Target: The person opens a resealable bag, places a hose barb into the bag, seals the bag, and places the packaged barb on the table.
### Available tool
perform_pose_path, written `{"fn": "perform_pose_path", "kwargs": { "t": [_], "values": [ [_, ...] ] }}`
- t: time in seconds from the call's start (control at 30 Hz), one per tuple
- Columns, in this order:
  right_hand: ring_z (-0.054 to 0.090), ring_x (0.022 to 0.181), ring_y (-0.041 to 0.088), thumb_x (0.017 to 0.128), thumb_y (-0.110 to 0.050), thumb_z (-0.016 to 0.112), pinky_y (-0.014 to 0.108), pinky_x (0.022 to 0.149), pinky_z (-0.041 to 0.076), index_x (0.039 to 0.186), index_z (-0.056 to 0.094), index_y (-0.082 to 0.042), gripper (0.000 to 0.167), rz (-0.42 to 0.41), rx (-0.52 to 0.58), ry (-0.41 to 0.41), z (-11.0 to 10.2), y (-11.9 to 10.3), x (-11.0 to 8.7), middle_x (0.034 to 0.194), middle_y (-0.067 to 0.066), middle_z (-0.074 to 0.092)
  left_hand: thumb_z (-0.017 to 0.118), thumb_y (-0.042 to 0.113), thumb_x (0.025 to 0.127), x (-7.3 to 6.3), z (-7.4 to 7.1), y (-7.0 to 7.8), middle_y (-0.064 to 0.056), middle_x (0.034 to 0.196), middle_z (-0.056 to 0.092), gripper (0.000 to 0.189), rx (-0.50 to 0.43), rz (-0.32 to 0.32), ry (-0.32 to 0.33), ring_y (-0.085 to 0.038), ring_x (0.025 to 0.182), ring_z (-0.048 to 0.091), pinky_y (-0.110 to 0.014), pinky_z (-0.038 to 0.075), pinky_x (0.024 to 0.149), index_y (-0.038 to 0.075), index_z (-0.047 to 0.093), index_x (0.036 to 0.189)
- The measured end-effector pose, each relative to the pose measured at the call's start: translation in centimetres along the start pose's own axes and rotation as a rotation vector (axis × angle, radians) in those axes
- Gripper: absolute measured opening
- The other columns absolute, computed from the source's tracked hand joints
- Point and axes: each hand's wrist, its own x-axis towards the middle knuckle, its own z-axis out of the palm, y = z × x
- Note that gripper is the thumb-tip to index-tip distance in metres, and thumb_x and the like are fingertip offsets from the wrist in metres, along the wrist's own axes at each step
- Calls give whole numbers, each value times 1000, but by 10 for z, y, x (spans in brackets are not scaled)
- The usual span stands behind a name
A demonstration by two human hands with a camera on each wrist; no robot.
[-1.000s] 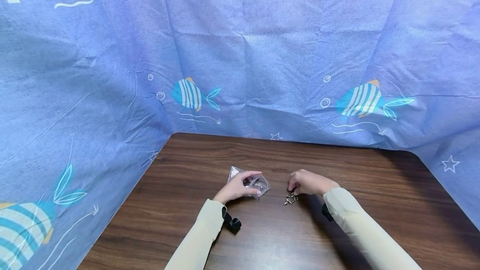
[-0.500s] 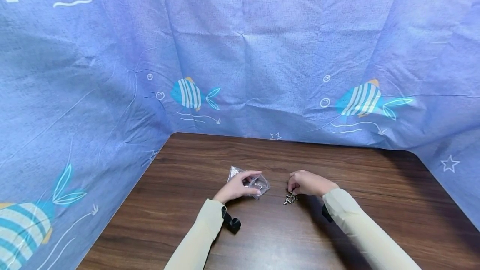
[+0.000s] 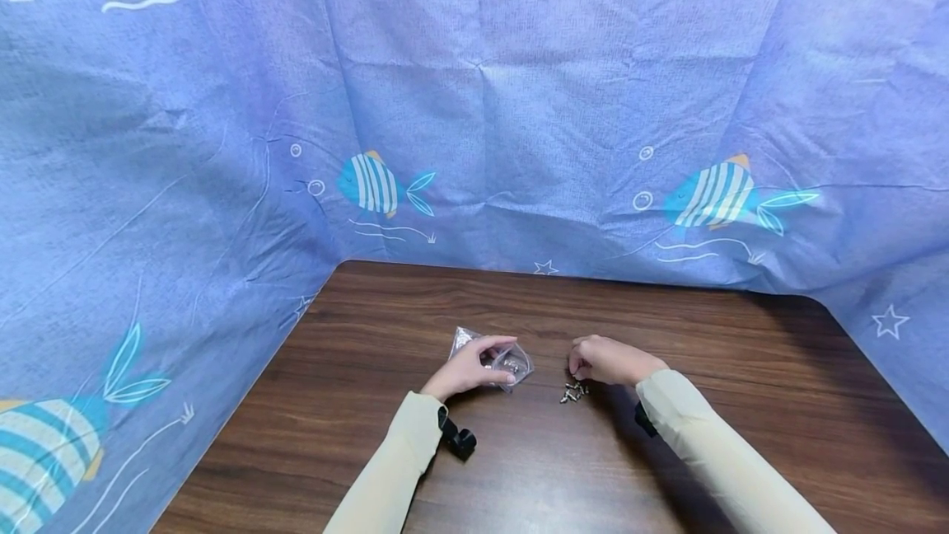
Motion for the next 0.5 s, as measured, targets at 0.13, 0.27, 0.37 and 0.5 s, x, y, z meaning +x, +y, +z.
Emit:
{"fn": "perform_pose_path", "kwargs": {
  "t": [0.13, 0.27, 0.37, 0.5],
  "values": [
    [58, 74, 7, 81, 1, 70, 22, 67, 50, 77, 68, -8, 10, 11, 8, 7, 0, 0, 2, 80, -3, 61, 79, 26, 80, 0, 0, 0, -4, 124, 62, 63, -1, -1, 3, -18, 104, 55, -30, 45, 90, 13, 54, 137],
    [58, 74, 5, 83, 0, 69, 21, 67, 50, 77, 69, -7, 9, 9, 5, 28, -2, 0, 3, 79, -3, 62, 79, 26, 80, 0, 0, 1, -5, 124, 62, 63, -9, 5, 8, -19, 105, 55, -33, 45, 91, 13, 54, 137],
    [57, 72, 4, 83, 1, 69, 21, 65, 49, 77, 68, -6, 9, -7, 0, 53, -3, 1, 4, 78, -2, 61, 79, 25, 80, 0, 0, 1, -5, 124, 62, 63, -8, 6, 10, -19, 104, 55, -33, 45, 91, 13, 55, 137],
    [56, 71, 4, 83, 2, 69, 21, 64, 49, 78, 68, -7, 10, -35, -16, 91, -2, 1, 7, 77, -3, 61, 79, 27, 80, 0, 0, 0, -4, 124, 62, 64, 6, -5, 6, -17, 104, 55, -30, 45, 91, 14, 55, 137]
  ]
}}
